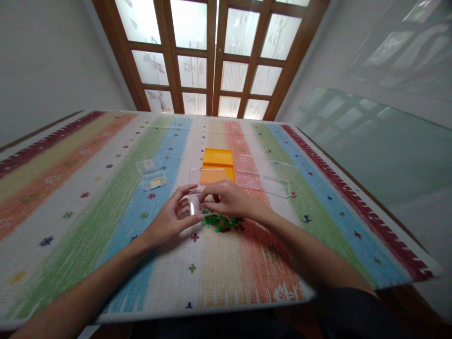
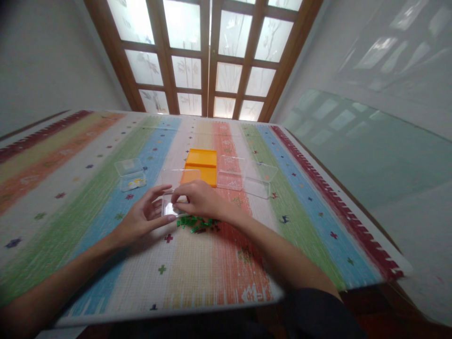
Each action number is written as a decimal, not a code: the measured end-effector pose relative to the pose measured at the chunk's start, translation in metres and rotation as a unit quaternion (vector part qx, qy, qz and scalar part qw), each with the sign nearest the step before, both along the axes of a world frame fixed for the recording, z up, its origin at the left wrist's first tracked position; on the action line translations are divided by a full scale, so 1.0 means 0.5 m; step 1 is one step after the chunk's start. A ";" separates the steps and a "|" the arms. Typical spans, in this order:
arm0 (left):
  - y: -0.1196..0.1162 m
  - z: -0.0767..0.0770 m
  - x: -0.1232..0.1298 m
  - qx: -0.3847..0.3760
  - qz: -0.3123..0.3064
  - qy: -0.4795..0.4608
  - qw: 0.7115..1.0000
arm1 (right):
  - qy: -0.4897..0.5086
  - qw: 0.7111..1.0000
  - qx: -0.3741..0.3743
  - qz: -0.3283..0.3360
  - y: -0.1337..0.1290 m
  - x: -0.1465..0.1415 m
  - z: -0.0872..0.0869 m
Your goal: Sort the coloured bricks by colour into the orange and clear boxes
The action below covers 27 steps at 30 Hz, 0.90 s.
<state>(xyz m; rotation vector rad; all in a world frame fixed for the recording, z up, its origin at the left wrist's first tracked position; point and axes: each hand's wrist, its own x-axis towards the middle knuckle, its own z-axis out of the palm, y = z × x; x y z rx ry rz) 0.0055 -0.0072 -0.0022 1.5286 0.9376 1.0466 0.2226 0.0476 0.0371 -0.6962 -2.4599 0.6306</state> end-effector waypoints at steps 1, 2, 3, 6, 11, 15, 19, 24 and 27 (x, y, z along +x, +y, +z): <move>0.000 0.000 0.000 0.000 0.000 0.003 1.000 | -0.004 1.000 0.008 0.007 -0.001 -0.003 -0.002; -0.001 0.000 0.000 0.002 0.002 0.006 1.000 | -0.010 1.000 0.017 0.012 -0.003 -0.005 -0.004; -0.001 0.000 0.000 0.004 0.003 0.010 1.000 | -0.018 0.999 0.027 0.015 -0.004 -0.007 -0.006; -0.001 -0.001 -0.001 0.007 0.003 0.012 1.000 | -0.044 0.997 0.057 0.011 -0.007 -0.012 -0.011; -0.001 0.000 0.000 0.000 -0.006 0.001 1.000 | -0.059 0.995 0.086 0.001 -0.009 -0.015 -0.016; -0.002 0.003 0.000 0.010 0.012 0.021 1.000 | -0.062 0.995 0.083 -0.010 -0.009 -0.012 -0.010; -0.002 0.005 -0.001 0.010 0.010 0.017 1.000 | -0.067 0.994 0.084 -0.021 -0.010 -0.008 -0.005; 0.000 0.007 -0.004 0.006 0.006 0.010 1.000 | -0.038 0.995 0.095 -0.020 -0.008 -0.003 -0.005; 0.002 0.008 -0.007 0.003 0.015 0.004 1.000 | 0.007 0.995 0.101 -0.024 -0.005 0.006 0.005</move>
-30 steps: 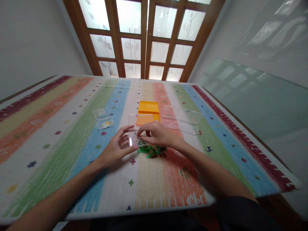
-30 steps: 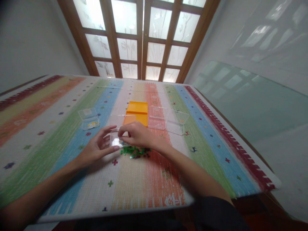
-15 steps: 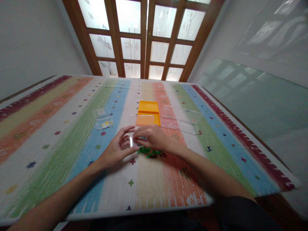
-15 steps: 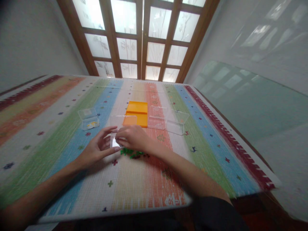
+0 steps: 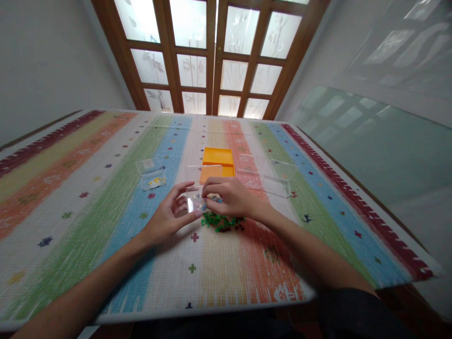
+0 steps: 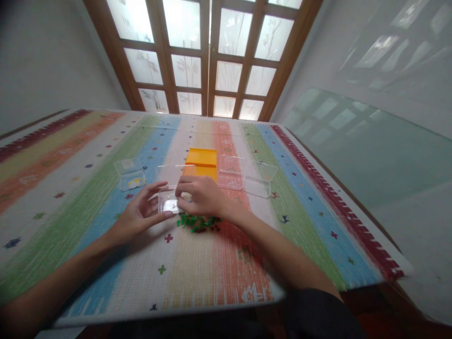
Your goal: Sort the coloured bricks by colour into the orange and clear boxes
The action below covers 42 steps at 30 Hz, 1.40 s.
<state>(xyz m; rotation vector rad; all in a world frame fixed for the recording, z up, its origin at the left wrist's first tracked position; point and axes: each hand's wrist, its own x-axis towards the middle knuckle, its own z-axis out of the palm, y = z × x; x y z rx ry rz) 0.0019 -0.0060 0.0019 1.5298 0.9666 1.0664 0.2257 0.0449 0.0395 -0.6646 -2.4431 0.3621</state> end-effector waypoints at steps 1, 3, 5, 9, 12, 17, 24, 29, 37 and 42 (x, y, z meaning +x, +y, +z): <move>0.001 0.000 -0.001 -0.006 0.006 -0.002 1.000 | 0.015 1.000 0.000 0.001 0.001 0.005 0.006; 0.005 0.000 -0.004 -0.017 0.023 -0.006 1.000 | 0.029 0.999 -0.009 0.011 0.004 0.017 0.022; 0.010 0.000 -0.008 -0.019 0.047 -0.008 0.999 | 0.017 0.999 -0.037 0.034 0.009 0.032 0.036; 0.021 0.000 -0.017 -0.018 0.096 0.002 0.995 | -0.069 0.979 -0.163 0.097 0.029 0.055 0.045; 0.025 0.003 -0.021 -0.025 0.109 0.007 0.994 | -0.156 0.958 -0.219 0.098 0.043 0.056 0.032; 0.024 0.010 -0.020 -0.028 0.110 0.013 0.993 | -0.231 0.947 -0.219 0.052 0.045 0.040 0.010; 0.025 0.011 -0.019 -0.027 0.114 0.007 0.993 | -0.255 0.939 -0.230 0.032 0.039 0.032 0.011; 0.026 0.018 -0.024 -0.024 0.117 0.007 0.993 | -0.266 0.939 -0.217 0.020 0.037 0.030 0.012; 0.029 0.026 -0.031 -0.006 0.132 0.005 0.991 | -0.283 0.933 -0.221 0.030 0.039 0.034 0.013; 0.029 0.025 -0.029 -0.010 0.129 0.005 0.992 | -0.292 0.932 -0.213 0.034 0.035 0.033 0.015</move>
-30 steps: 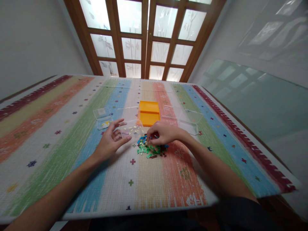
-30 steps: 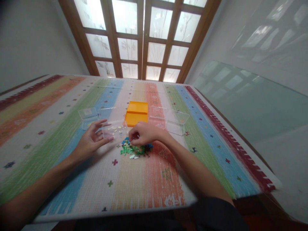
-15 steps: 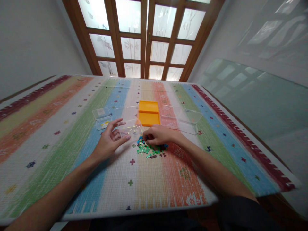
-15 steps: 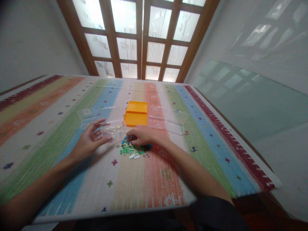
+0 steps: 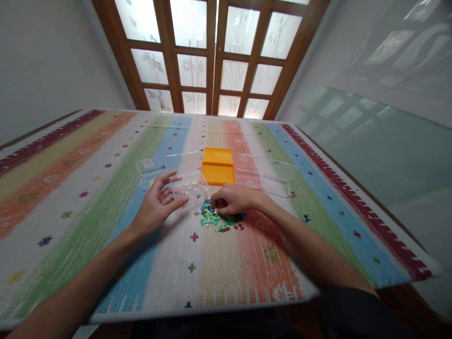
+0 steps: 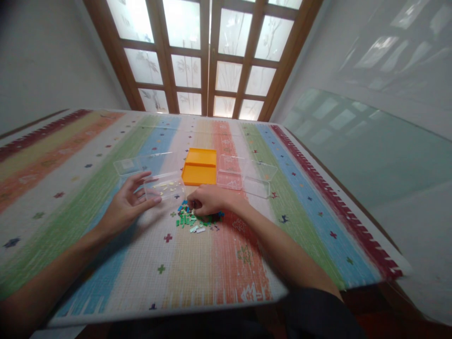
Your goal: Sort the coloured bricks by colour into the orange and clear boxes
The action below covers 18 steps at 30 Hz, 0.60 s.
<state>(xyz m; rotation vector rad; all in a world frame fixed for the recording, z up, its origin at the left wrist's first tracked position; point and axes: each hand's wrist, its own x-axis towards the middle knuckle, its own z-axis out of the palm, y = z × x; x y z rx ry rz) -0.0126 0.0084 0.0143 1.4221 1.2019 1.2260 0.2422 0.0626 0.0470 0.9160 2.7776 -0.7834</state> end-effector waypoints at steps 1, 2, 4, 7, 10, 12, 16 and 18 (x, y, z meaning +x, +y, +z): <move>0.000 0.000 0.000 0.001 -0.001 0.002 1.000 | -0.002 1.000 -0.002 0.001 -0.001 -0.001 0.000; 0.000 0.001 0.000 0.002 -0.001 0.004 1.000 | -0.003 1.000 -0.002 0.002 -0.001 -0.001 0.001; -0.001 0.001 -0.001 0.006 -0.003 0.009 1.000 | -0.003 1.000 0.003 0.004 -0.001 -0.001 0.000; -0.001 0.000 -0.001 0.009 -0.005 0.015 1.000 | 0.006 1.000 0.015 0.009 0.001 -0.001 -0.003; -0.001 -0.001 0.000 0.007 -0.002 0.013 1.000 | 0.015 0.999 0.030 0.014 0.001 0.000 -0.006; -0.001 -0.002 0.000 0.004 0.000 0.009 1.000 | 0.016 0.999 0.041 0.018 0.000 -0.001 -0.007; -0.001 0.000 0.001 -0.007 0.001 0.002 1.000 | 0.015 0.998 0.052 0.028 -0.005 -0.006 -0.005; -0.001 0.001 0.001 -0.009 0.000 -0.001 1.000 | 0.012 0.998 0.055 0.030 -0.006 -0.008 -0.005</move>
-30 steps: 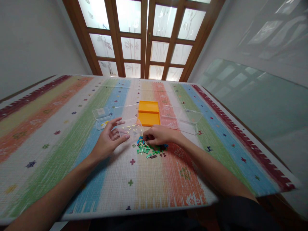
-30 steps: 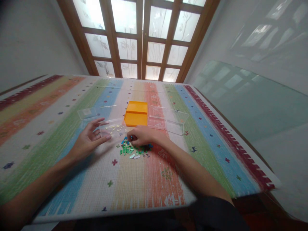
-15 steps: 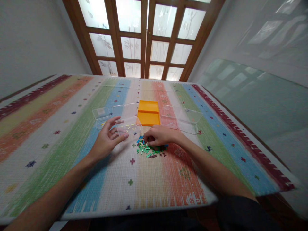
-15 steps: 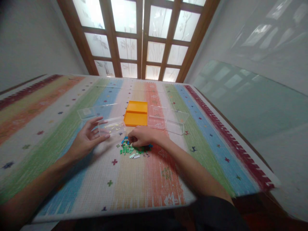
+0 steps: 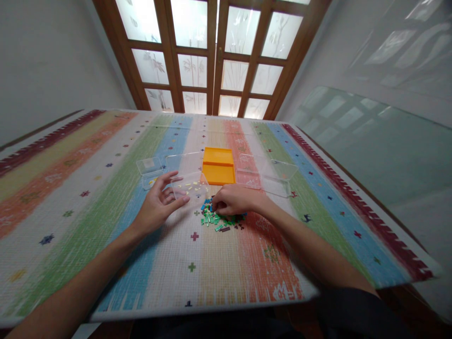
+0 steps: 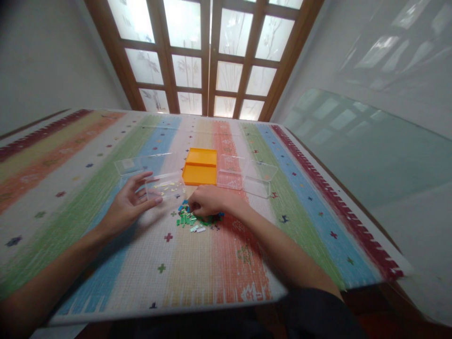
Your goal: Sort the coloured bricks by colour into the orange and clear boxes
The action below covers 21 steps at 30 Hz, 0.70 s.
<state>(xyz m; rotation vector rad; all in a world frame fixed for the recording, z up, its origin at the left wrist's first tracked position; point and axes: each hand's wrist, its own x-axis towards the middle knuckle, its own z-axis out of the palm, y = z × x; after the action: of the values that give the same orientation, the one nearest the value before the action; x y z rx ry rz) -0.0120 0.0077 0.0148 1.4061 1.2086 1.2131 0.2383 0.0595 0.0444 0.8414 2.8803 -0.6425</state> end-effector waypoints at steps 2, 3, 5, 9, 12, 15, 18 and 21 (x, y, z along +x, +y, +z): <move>0.000 0.001 0.000 0.000 -0.001 0.000 1.000 | -0.001 1.000 0.001 0.001 -0.001 -0.001 0.000; 0.000 0.001 0.000 0.000 -0.002 0.001 1.000 | -0.001 1.000 0.000 0.001 -0.001 -0.001 0.000; -0.001 0.002 0.000 0.000 -0.002 0.005 1.000 | -0.004 1.000 -0.001 0.000 -0.002 -0.002 0.000; 0.000 0.002 0.000 0.001 -0.003 0.002 1.000 | -0.025 1.000 -0.002 0.005 -0.004 -0.004 0.006; 0.001 -0.001 -0.001 0.002 -0.005 -0.001 1.000 | -0.037 0.999 -0.005 0.008 -0.005 -0.006 0.010; 0.001 -0.003 -0.002 0.002 -0.006 0.002 1.000 | -0.040 0.999 -0.013 0.009 -0.006 -0.007 0.012; 0.001 -0.003 -0.001 0.006 -0.005 0.004 1.000 | -0.043 0.999 -0.021 0.013 -0.005 -0.008 0.013; 0.001 -0.002 0.000 0.007 -0.004 0.001 1.000 | -0.042 0.999 -0.019 0.014 -0.005 -0.008 0.013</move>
<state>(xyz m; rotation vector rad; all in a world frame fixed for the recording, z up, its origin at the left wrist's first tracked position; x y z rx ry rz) -0.0121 0.0083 0.0139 1.4216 1.1969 1.2172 0.2343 0.0572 0.0508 0.8020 2.7911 -0.6420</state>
